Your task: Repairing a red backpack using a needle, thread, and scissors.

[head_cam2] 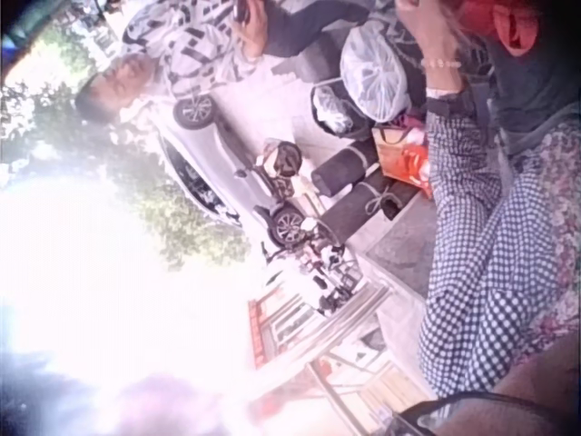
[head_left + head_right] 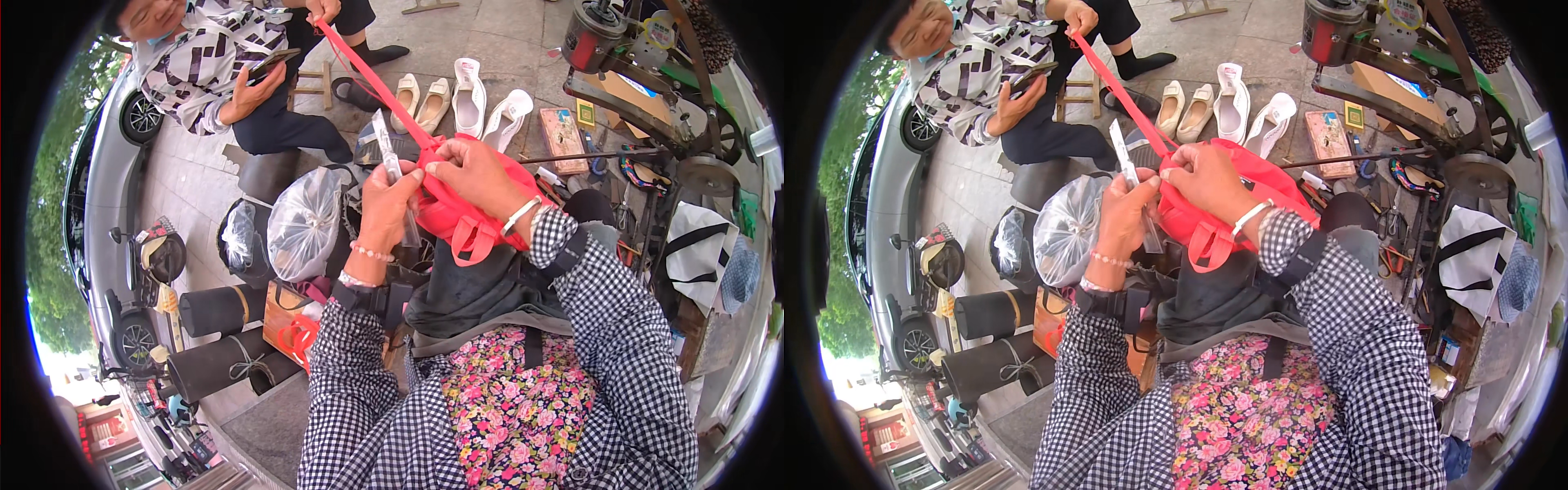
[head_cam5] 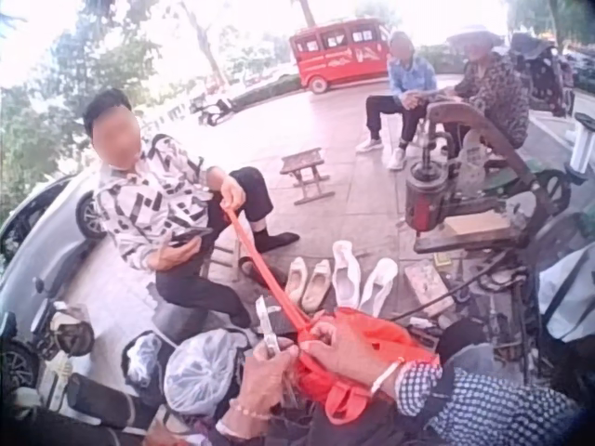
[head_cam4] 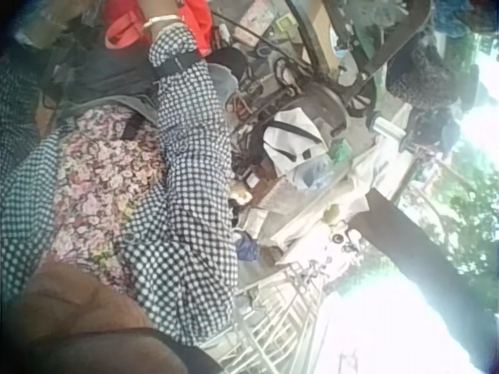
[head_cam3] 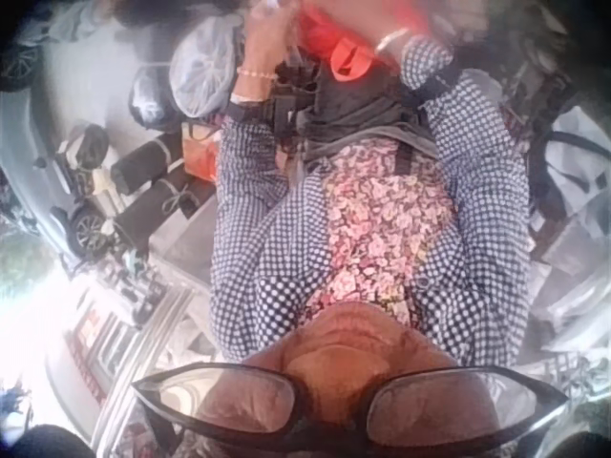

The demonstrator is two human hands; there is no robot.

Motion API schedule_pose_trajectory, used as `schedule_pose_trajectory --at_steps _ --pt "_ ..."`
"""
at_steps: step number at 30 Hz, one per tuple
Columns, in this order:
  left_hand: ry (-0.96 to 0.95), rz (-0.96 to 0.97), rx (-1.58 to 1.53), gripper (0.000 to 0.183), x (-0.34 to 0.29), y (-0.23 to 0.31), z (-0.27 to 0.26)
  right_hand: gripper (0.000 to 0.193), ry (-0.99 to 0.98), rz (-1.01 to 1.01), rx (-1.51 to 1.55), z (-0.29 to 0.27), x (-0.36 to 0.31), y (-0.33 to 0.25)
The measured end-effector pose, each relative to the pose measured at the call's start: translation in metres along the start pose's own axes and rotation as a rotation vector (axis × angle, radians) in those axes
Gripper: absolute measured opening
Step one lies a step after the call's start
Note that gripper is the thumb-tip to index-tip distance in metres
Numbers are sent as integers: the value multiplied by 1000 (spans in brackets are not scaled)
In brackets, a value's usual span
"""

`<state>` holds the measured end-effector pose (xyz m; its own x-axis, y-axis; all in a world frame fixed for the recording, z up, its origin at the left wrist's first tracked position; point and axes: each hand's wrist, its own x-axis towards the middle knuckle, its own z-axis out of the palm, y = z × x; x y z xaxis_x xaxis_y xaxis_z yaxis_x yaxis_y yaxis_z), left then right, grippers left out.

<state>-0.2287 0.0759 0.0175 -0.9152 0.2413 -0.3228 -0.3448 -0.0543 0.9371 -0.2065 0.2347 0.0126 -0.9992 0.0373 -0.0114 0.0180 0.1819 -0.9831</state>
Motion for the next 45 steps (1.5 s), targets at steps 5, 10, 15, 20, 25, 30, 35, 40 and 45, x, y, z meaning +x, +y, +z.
schedule_pose_trajectory --at_steps 5,10,15,20,25,30,35,40,45 --pt "61 366 699 16 3 4 -26 23 116 -38 88 14 -6 17" --pt "-5 837 1102 12 9 12 -20 20 129 -21 116 17 -11 12" --pt "-37 827 1207 11 11 20 -13 18 156 -23 135 17 -13 11" --pt "-57 850 1246 12 11 24 -14 17 167 -25 101 16 -14 7" --pt "-77 801 1315 12 7 21 -16 16 170 -54 94 13 -15 10" --pt "-10 808 1083 10 1 -1 -36 13 117 60 200 12 -26 12" --pt "-27 791 1010 9 3 13 -17 13 132 51 241 11 -30 11" --pt "-75 791 1138 12 12 15 -12 13 129 64 303 9 -31 12" --pt "-95 792 1188 12 17 12 -12 12 131 85 366 8 -33 9"
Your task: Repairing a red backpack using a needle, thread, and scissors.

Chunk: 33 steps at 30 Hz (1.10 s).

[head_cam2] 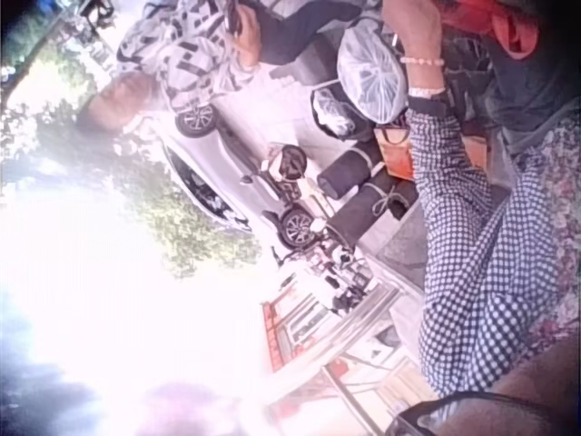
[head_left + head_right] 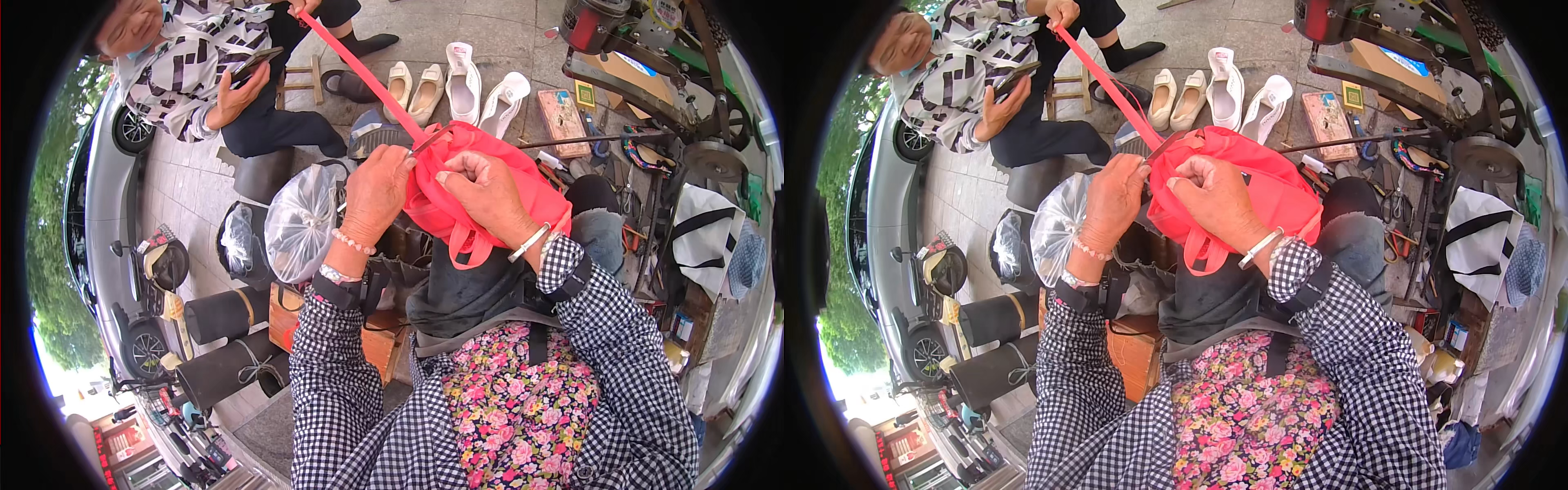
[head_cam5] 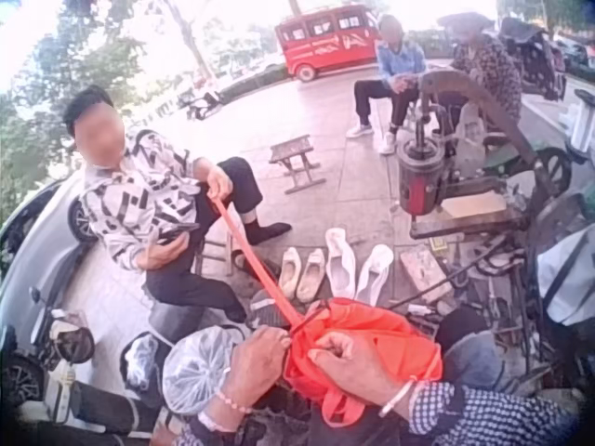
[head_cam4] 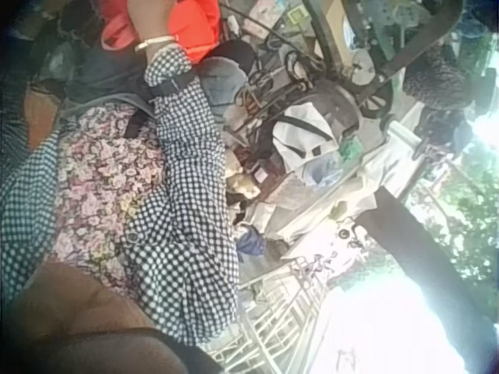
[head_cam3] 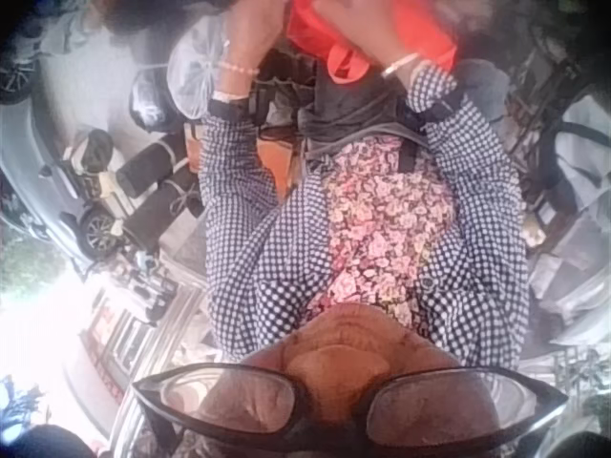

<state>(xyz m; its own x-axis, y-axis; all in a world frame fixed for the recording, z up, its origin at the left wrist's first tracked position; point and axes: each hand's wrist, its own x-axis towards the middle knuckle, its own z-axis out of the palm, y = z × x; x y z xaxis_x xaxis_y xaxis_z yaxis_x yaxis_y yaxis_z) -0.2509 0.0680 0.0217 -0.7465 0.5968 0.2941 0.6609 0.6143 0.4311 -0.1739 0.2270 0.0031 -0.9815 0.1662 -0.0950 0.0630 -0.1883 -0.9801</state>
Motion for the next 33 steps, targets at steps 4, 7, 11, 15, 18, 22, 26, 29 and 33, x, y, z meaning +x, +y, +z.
schedule_pose_trajectory --at_steps 4,7,11,15,18,22,26,29,33 --pt "13 31 19 11 -2 -4 2 11 2 -18 24 -1 1 2" --pt "-25 19 30 10 -10 -3 -3 9 -32 17 50 -3 -4 2" --pt "137 -142 -217 11 -25 -14 -3 9 -23 35 152 -4 -15 4" --pt "73 -78 -175 11 -7 0 -9 10 -23 75 137 -5 -22 6" --pt "11 -23 -81 11 1 8 -7 10 -27 79 147 -4 -25 7" --pt "-22 21 -16 11 6 6 -5 11 -26 72 133 -5 -24 6" --pt "-37 39 4 12 8 7 -5 12 -19 67 137 -7 -23 6" --pt "-64 35 -18 11 7 5 -7 12 -19 85 189 -5 -22 6" --pt "-74 47 -26 12 6 5 -9 10 -26 93 220 -5 -23 3"
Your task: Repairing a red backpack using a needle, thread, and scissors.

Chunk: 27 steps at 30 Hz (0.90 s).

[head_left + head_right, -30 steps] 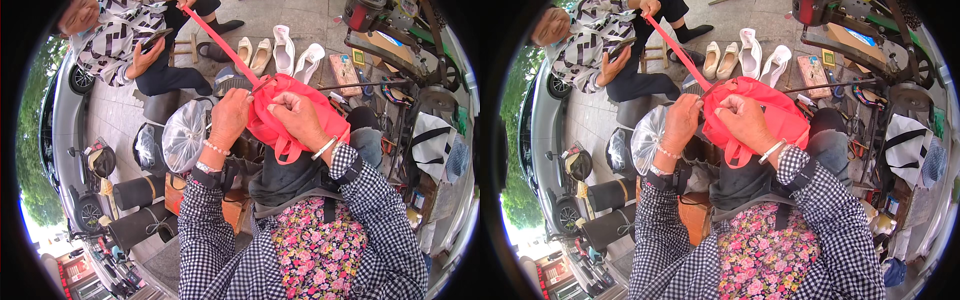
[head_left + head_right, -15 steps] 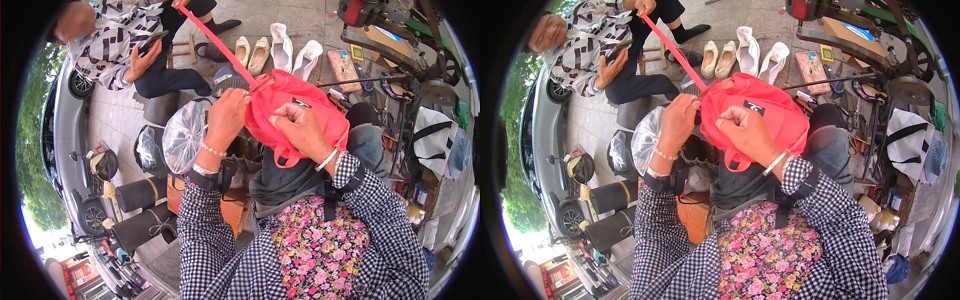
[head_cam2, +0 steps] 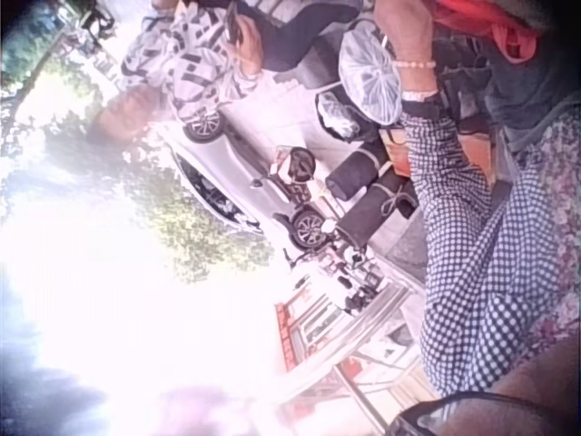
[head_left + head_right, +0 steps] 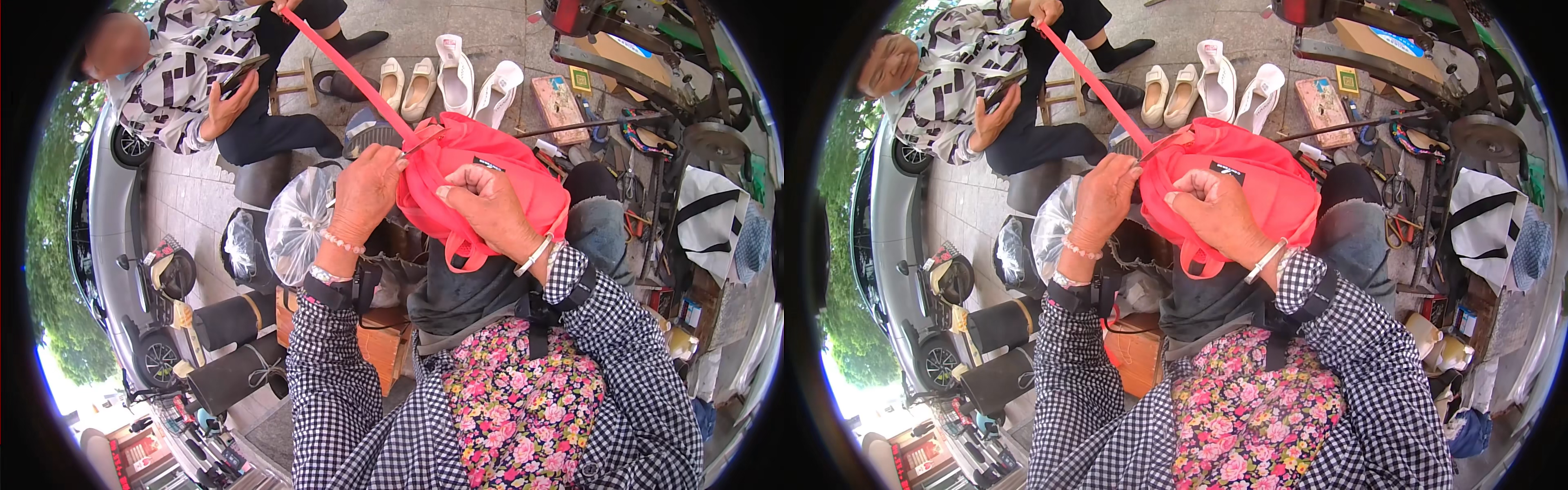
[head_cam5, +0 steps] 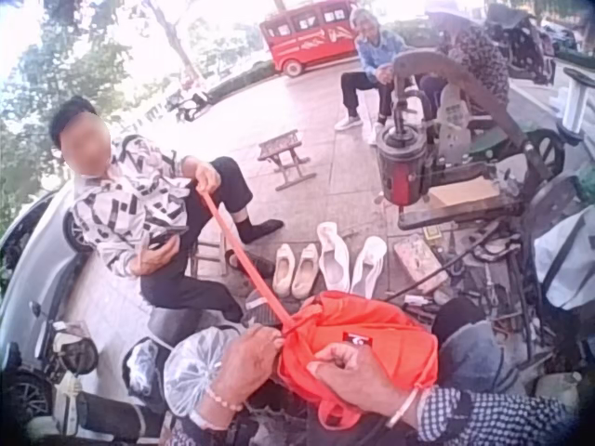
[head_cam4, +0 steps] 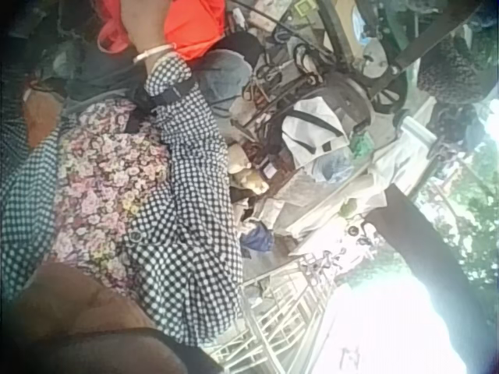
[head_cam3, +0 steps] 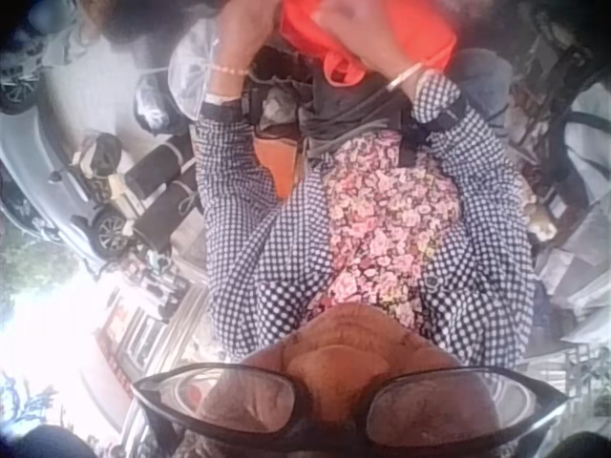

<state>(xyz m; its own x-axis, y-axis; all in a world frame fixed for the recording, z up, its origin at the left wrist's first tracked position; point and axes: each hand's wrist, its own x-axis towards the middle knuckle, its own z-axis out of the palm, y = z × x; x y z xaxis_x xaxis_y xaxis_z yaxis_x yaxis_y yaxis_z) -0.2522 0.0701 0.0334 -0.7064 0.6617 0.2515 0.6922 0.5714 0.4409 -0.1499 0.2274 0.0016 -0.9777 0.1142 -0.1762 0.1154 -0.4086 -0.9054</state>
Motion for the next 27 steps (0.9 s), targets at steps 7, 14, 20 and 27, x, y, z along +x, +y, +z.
schedule_pose_trajectory --at_steps 7,14,20,27 --pt "77 -85 -17 10 -17 -10 3 7 -21 35 71 -3 -4 2" --pt "32 -26 -42 9 -3 3 -2 6 -11 40 49 -2 -2 3" --pt "-31 -6 12 11 5 3 -4 7 -15 35 73 -3 -3 2" --pt "-75 12 57 10 -19 -19 -1 7 -18 59 125 -6 -12 5"
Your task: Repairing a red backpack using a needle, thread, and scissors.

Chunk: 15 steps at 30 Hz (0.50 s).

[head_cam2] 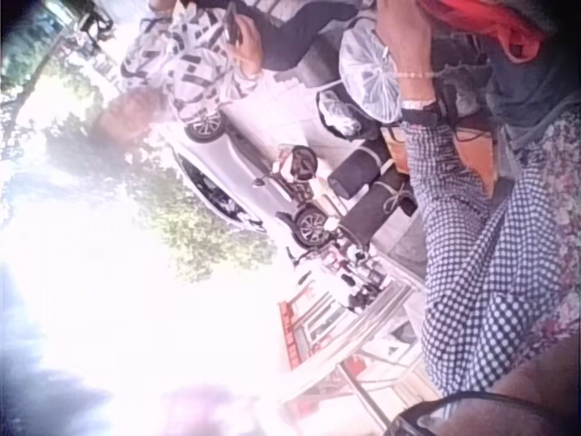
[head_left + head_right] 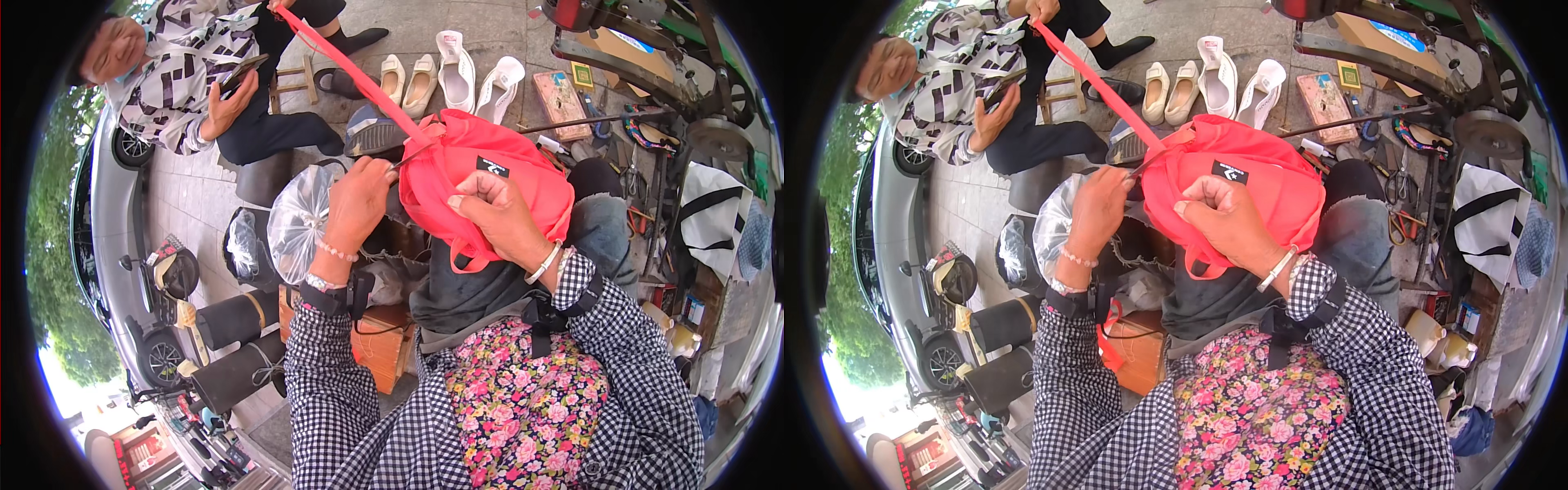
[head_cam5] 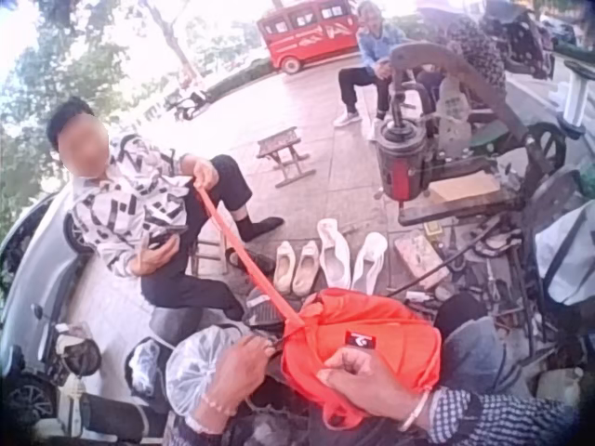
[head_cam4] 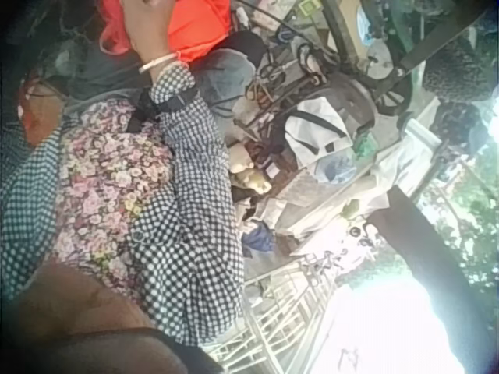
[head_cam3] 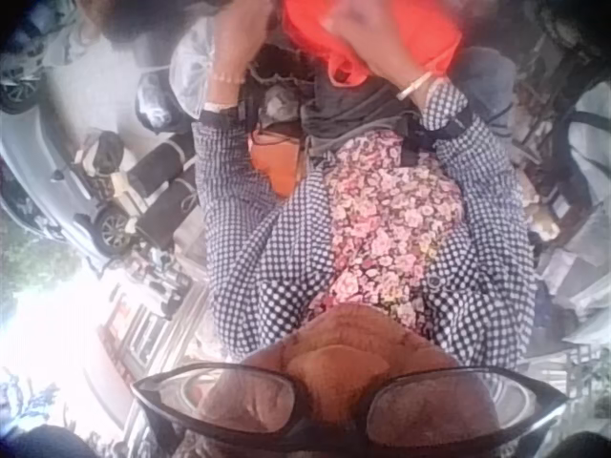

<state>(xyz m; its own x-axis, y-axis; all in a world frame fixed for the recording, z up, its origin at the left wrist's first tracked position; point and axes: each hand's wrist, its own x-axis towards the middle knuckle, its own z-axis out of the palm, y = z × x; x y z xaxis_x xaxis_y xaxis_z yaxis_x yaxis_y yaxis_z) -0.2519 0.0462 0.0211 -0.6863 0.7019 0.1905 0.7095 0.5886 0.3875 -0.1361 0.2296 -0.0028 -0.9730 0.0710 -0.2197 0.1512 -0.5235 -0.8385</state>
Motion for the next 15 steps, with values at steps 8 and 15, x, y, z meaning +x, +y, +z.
schedule_pose_trajectory --at_steps 8,15 --pt "-32 -742 -851 18 29 38 1 7 -49 4 -142 1 5 -4" --pt "185 -839 -1462 19 27 39 19 34 1 97 -468 -2 47 -68"
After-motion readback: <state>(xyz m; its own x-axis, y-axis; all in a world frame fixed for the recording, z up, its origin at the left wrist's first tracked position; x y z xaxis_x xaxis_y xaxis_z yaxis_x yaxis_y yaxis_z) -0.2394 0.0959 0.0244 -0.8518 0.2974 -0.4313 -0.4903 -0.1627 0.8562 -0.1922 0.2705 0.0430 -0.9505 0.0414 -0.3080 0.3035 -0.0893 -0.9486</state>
